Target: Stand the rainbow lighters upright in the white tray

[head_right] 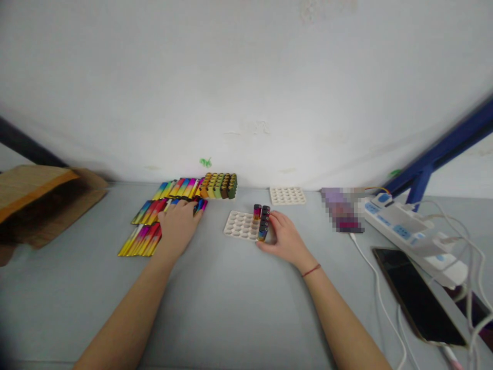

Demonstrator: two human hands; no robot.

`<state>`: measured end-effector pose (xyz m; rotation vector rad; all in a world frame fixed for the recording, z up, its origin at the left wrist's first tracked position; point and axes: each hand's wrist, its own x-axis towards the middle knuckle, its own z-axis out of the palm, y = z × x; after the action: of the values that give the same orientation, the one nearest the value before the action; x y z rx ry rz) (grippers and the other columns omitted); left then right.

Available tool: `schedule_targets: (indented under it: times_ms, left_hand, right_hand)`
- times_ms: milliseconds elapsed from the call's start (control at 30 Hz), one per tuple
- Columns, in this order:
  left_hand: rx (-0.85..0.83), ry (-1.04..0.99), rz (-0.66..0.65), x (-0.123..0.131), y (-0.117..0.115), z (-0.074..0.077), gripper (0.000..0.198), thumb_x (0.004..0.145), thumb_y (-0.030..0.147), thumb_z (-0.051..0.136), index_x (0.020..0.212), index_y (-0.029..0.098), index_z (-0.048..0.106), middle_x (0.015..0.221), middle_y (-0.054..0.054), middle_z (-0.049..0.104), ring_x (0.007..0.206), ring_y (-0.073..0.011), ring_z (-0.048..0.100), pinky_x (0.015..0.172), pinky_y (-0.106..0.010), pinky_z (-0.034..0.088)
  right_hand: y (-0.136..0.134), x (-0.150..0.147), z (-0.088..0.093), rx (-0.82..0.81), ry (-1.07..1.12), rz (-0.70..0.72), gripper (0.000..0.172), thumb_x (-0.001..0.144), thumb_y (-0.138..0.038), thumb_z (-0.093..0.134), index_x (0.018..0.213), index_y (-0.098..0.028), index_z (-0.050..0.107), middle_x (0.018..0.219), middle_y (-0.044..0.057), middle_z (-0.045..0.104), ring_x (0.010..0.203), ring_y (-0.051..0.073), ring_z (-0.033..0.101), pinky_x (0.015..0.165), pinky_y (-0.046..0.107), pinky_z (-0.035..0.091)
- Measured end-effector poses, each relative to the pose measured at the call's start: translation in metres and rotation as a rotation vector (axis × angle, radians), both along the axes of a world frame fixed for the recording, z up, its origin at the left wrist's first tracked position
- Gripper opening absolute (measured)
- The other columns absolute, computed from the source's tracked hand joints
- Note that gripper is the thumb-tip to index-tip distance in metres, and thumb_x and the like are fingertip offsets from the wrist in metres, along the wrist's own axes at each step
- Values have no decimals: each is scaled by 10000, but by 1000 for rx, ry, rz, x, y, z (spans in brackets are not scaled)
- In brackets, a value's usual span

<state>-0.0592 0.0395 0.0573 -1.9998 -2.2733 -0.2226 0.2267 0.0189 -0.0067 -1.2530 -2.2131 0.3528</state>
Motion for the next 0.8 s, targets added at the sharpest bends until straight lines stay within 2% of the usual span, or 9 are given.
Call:
schedule_targets:
  times_ms: [133, 233, 300, 400, 500, 567, 633, 700, 800]
  left_hand:
    - [2, -3, -12, 0, 1, -3, 416, 963, 306, 330, 1071, 145, 698, 1117, -193, 666, 1024, -361, 599, 824, -478, 410]
    - [44, -17, -6, 2, 1, -5, 432, 965, 280, 290, 1084, 130, 678, 1101, -198, 661, 1018, -359, 603, 826, -473, 419]
    - [92, -96, -10, 2, 3, -4, 427, 960, 262, 283, 1103, 110, 656, 1098, -207, 653, 1029, -354, 602, 841, -469, 432]
    - [167, -411, -60, 4, 9, -5, 367, 939, 233, 307, 1068, 102, 625, 1090, -200, 642, 1007, -300, 619, 850, -423, 466]
    - [139, -943, -83, 10, 15, -9, 261, 929, 290, 356, 1013, 155, 563, 955, -107, 644, 757, -189, 637, 682, -325, 504]
    - [66, -1306, -67, 17, 15, -11, 220, 913, 374, 409, 954, 185, 513, 820, -29, 610, 567, -122, 566, 525, -255, 450]
    - [4, -1554, -78, 26, 12, -11, 257, 889, 454, 450, 879, 198, 469, 712, 21, 556, 475, -82, 480, 439, -208, 360]
    - [-36, -1650, -101, 33, 8, -11, 302, 858, 501, 516, 871, 207, 448, 649, 57, 504, 447, -59, 421, 417, -183, 301]
    - [-60, -1631, -134, 41, 3, -13, 380, 813, 508, 626, 995, 228, 445, 600, 100, 433, 451, -54, 400, 425, -168, 284]
  right_hand:
    - [-1, 0, 1, -7, -5, -4, 673, 774, -465, 696, 1338, -158, 496, 1367, 191, 535, 1272, 344, 498, 1096, 551, 390]
    - [-1, 0, 1, -12, -5, 0, 679, 776, -470, 696, 1352, -176, 488, 1370, 179, 534, 1273, 346, 497, 1095, 556, 390]
    - [-1, 0, 1, -12, -8, 1, 679, 774, -472, 700, 1348, -174, 491, 1364, 179, 537, 1267, 345, 502, 1092, 556, 394]
    - [-1, 1, 1, -7, -15, -6, 669, 769, -468, 706, 1329, -164, 502, 1355, 183, 541, 1263, 345, 504, 1093, 555, 397]
    - [-1, 0, 2, -9, -15, -7, 663, 772, -465, 704, 1321, -151, 506, 1354, 191, 541, 1263, 342, 504, 1098, 547, 395]
    - [-1, 0, 2, -11, -14, 0, 673, 773, -470, 702, 1334, -157, 499, 1361, 189, 539, 1269, 344, 499, 1099, 549, 391]
    - [-1, 0, 3, -9, -12, 3, 683, 775, -471, 700, 1351, -171, 489, 1368, 183, 538, 1275, 348, 495, 1098, 556, 388]
    - [-1, 0, 3, -5, -11, 7, 686, 777, -468, 696, 1361, -177, 483, 1371, 181, 537, 1276, 350, 494, 1095, 558, 388]
    - [-1, 0, 3, -4, -10, 10, 686, 780, -470, 692, 1363, -179, 479, 1376, 180, 532, 1278, 350, 493, 1093, 557, 390]
